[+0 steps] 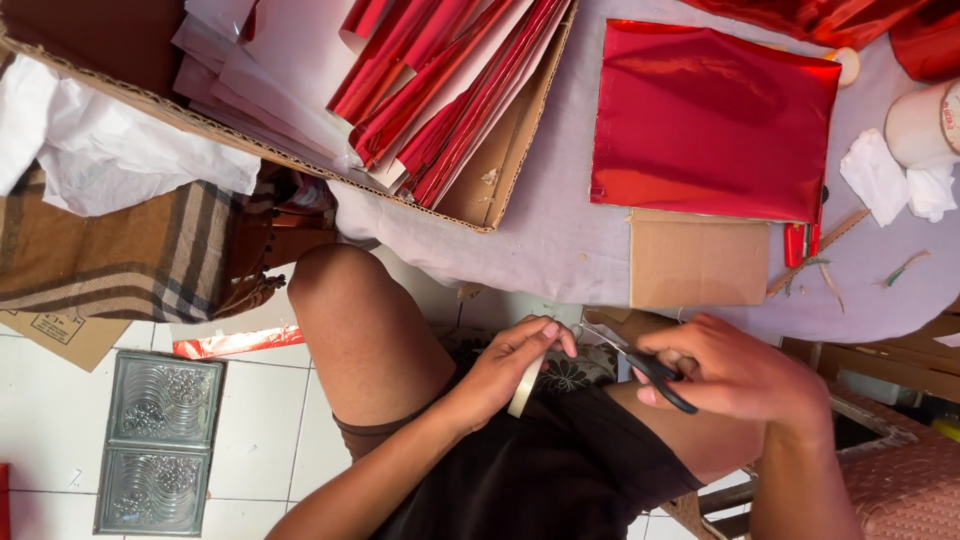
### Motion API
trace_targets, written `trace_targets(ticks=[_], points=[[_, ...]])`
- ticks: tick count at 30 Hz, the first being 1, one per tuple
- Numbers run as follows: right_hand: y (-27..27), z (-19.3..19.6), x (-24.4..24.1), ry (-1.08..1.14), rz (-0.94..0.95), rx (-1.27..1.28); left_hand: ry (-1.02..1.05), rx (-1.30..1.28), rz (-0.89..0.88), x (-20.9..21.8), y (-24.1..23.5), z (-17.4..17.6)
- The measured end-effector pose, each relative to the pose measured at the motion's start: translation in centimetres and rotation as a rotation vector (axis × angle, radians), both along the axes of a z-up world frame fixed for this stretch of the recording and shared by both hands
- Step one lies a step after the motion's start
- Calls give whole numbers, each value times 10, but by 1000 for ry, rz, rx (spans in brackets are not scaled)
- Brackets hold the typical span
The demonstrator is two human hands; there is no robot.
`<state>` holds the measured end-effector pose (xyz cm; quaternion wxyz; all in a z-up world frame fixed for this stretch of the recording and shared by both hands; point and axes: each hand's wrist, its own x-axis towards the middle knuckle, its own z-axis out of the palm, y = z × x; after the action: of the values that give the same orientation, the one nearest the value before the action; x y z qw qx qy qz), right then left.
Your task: The person is assembling a gift bag by applying double-sided tape to red metallic paper and folding it into shape.
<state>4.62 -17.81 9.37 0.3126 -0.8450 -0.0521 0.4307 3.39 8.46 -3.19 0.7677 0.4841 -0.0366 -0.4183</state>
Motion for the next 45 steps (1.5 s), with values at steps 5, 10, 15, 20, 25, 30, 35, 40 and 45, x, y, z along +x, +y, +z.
trace_targets(ticks=[5,10,15,20,25,30,35,40,45], points=[[13,-7,-20,-362,-187,139,54,-35,20,-3,-7,-6],[49,-13,-8,-820,-243,197,93,-30,47,-5,-7,-7],[76,2,1,-838,-85,-41,123,-57,73,-6,-5,1],[75,-3,-4,-939,-56,-40,119,-62,87,-7,-6,3],[66,-14,-8,-1014,-60,23,149,36,133,-9,-10,8],[67,-9,-7,-1014,-34,-65,201,76,149,-16,-13,-15],[68,-11,-9,-1029,-18,-106,193,118,170,-17,-14,-15],[55,-19,-22,-1049,-7,-108,203,174,117,-33,-20,-14],[21,-48,-65,-844,-493,248,-56,94,27,-50,-27,-13]])
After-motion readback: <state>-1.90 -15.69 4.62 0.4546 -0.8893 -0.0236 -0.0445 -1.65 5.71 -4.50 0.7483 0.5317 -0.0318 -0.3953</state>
